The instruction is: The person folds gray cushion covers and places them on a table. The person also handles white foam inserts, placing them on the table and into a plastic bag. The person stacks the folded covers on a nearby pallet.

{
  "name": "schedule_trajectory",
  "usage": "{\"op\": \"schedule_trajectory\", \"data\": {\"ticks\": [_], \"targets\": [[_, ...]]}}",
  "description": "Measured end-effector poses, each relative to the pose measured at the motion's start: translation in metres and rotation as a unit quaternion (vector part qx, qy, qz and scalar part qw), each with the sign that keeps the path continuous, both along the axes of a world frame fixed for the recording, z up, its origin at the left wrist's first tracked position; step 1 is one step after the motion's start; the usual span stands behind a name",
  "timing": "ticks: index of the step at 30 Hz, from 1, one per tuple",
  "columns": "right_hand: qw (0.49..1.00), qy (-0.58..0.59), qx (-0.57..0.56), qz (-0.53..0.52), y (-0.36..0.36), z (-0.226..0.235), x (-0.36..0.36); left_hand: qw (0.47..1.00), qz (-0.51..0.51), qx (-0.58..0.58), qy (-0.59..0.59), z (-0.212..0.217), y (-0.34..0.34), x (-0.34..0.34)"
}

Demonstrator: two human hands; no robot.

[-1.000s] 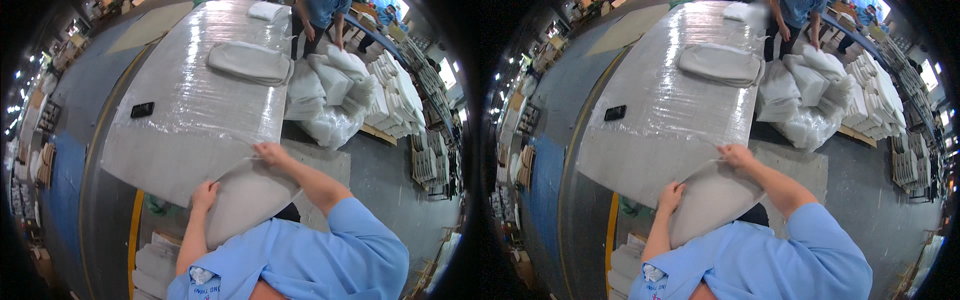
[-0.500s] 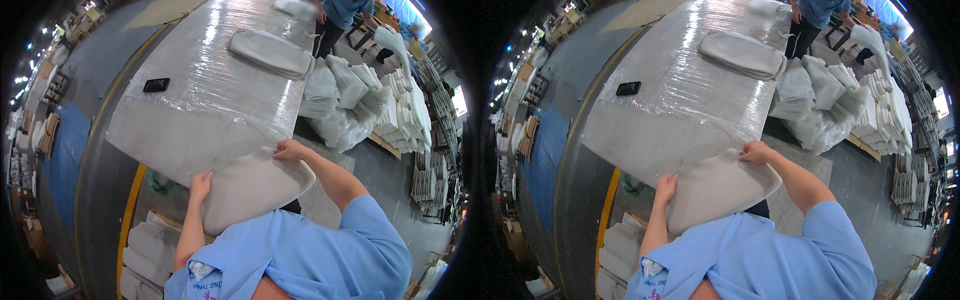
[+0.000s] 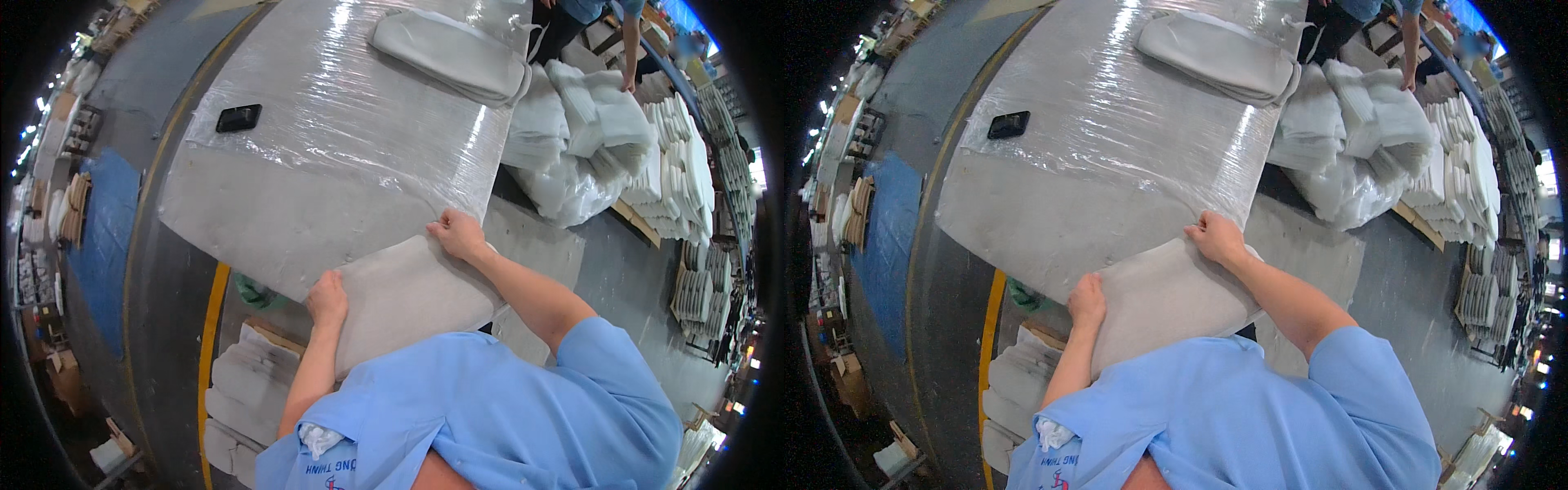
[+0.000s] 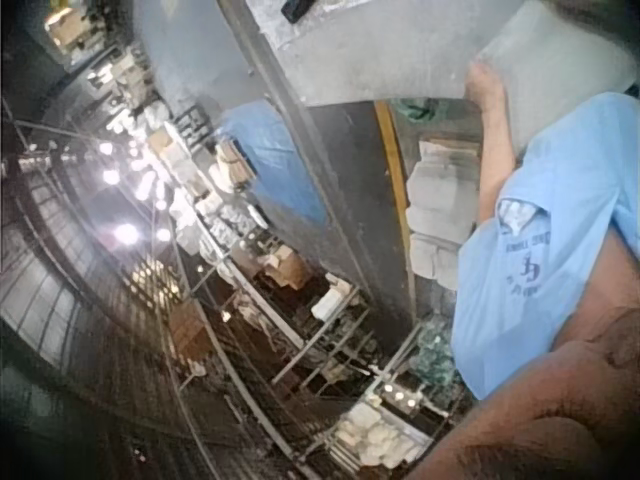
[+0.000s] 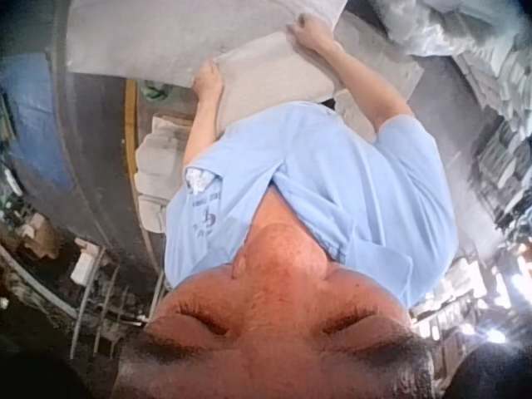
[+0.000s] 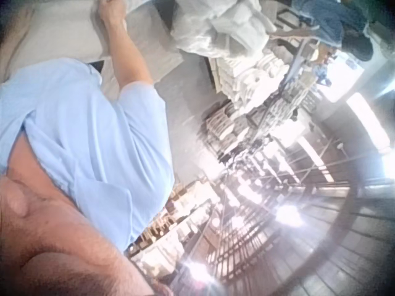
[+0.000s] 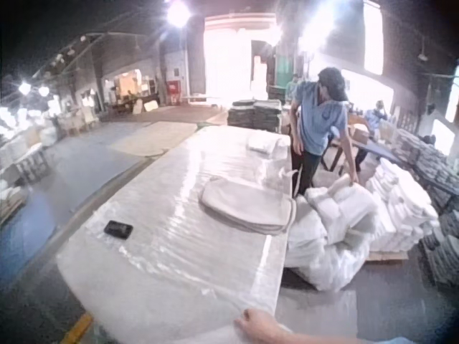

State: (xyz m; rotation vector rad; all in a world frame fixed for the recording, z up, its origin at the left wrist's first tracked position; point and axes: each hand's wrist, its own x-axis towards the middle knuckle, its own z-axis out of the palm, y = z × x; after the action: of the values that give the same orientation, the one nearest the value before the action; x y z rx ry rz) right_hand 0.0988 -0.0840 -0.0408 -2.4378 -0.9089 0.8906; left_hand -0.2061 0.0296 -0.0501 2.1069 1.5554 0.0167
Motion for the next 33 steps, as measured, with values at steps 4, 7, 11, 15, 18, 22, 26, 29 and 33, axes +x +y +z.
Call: {"op": "schedule_trajectory", "data": {"ticks": [4, 7, 11, 15, 18, 22, 26, 29, 33], "targets": [[0.998, 0.014, 0.058, -0.020, -0.004, -0.003, -0.003, 1.000, 0.007, 0.015, -0.016, -0.007, -0.003, 0.003], [0.996, 0.020, 0.081, -0.014, -0.003, -0.011, -0.002, 1.000, 0.004, 0.020, -0.001, -0.011, -0.002, 0.006], [0.998, 0.000, 0.062, 0.004, 0.002, -0.016, 0.003, 1.000, 0.006, 0.006, 0.029, -0.008, 0.002, 0.012], [0.994, -0.020, 0.108, -0.013, 0.001, -0.006, 0.010, 0.999, -0.002, -0.042, 0.003, 0.005, 0.004, 0.007], [0.994, -0.004, 0.107, -0.029, -0.010, 0.016, 0.030, 0.995, -0.002, 0.001, -0.095, 0.024, 0.002, -0.013], [0.997, 0.054, 0.053, 0.022, -0.082, 0.070, 0.051, 0.966, -0.012, -0.110, -0.232, 0.059, -0.031, -0.092], [0.979, 0.059, 0.182, 0.071, -0.152, 0.075, 0.013, 0.946, -0.103, -0.048, -0.302, 0.058, -0.096, -0.135], [0.974, 0.009, 0.226, 0.031, -0.147, 0.072, -0.009, 0.947, -0.014, 0.040, -0.320, 0.045, -0.115, -0.111], [0.986, -0.002, 0.164, -0.020, -0.101, 0.092, -0.001, 0.900, 0.121, -0.079, -0.411, 0.068, -0.077, -0.083]]}}
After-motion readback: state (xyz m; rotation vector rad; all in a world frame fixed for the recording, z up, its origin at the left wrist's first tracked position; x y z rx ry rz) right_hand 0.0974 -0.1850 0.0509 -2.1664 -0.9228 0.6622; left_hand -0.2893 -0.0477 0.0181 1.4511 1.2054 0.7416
